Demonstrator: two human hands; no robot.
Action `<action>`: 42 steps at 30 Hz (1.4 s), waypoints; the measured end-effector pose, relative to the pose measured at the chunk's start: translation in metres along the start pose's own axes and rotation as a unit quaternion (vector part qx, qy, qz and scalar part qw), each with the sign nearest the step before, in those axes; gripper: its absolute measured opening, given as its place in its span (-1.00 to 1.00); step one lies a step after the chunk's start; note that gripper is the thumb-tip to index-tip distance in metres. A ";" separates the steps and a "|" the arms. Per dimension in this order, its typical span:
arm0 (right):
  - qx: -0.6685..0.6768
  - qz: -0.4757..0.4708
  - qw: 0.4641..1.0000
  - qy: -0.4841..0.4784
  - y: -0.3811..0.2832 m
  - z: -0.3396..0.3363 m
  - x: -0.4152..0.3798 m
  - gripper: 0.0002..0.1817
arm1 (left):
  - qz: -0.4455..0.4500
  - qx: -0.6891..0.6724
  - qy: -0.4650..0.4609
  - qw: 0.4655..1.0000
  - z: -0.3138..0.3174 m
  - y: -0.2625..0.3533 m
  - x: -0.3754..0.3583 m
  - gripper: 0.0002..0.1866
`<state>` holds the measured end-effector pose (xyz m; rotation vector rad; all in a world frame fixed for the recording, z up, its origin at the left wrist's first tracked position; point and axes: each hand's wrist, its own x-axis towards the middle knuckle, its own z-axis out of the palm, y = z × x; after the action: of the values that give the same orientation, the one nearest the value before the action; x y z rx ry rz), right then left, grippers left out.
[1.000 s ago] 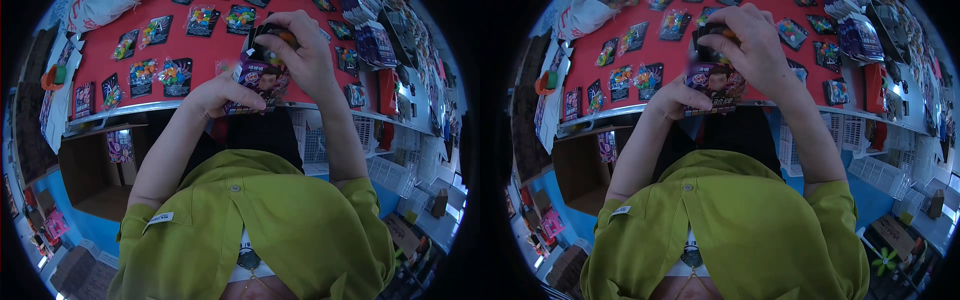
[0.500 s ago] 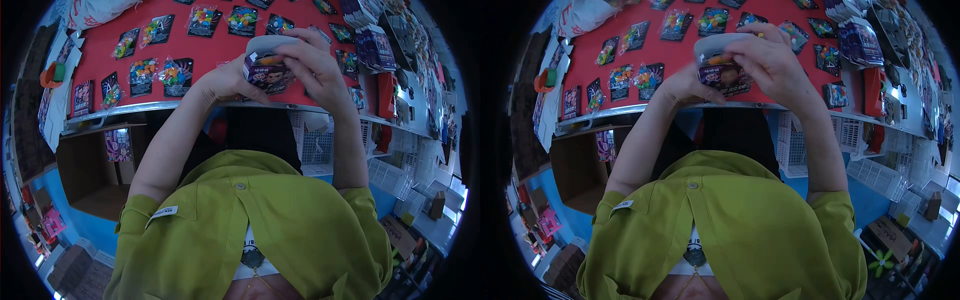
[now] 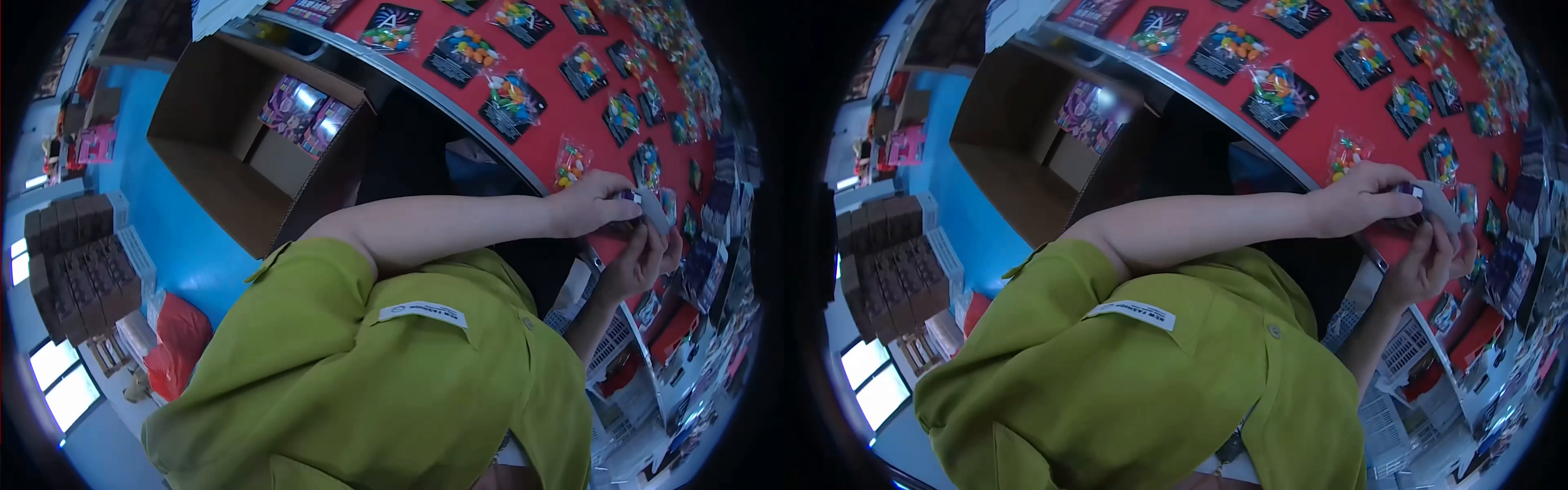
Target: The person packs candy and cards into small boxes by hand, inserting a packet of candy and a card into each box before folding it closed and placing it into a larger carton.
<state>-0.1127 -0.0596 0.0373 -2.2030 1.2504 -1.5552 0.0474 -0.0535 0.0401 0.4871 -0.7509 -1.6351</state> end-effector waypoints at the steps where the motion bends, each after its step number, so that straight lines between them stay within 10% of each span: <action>1: 0.024 0.048 0.998 0.016 -0.004 0.002 0.001 -0.86 | -0.005 0.027 0.001 1.000 0.000 0.001 0.001 -0.71; 10: 0.152 0.213 0.965 -0.031 -0.042 -0.013 0.025 -0.83 | -0.087 0.036 0.045 0.995 0.012 0.016 0.001 -0.74; 18: 0.567 0.430 0.702 0.028 -0.027 -0.013 0.015 -0.67 | -0.070 0.111 0.046 0.990 0.008 0.017 0.002 -0.73; 24: 0.554 0.405 0.727 0.032 -0.032 -0.009 0.004 -0.76 | -0.072 0.087 0.043 0.993 0.004 0.018 -0.006 -0.77; 26: 0.486 0.335 0.807 0.018 -0.037 -0.007 0.000 -0.78 | -0.069 0.094 0.024 0.993 0.005 0.024 -0.010 -0.76; 33: 0.557 0.330 0.762 0.019 -0.032 -0.006 -0.003 -0.78 | -0.001 0.145 -0.018 0.989 -0.005 0.025 -0.008 -0.79; 35: 0.193 0.043 0.976 -0.087 -0.014 -0.014 -0.009 -0.75 | 0.078 0.242 -0.056 0.965 -0.014 0.026 -0.006 -0.80; 38: -0.105 -0.161 0.975 -0.110 -0.005 -0.023 -0.007 -0.74 | 0.206 0.431 -0.148 0.866 -0.030 0.030 -0.008 -0.76; 42: -0.147 -0.166 0.966 -0.132 -0.016 -0.027 -0.005 -0.71 | 0.281 0.551 -0.200 0.760 -0.030 0.037 -0.008 -0.71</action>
<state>-0.1269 -0.0370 0.0545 -2.8200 1.1368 -1.1704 0.0954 -0.0550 0.0444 0.6260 -1.9891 -0.5671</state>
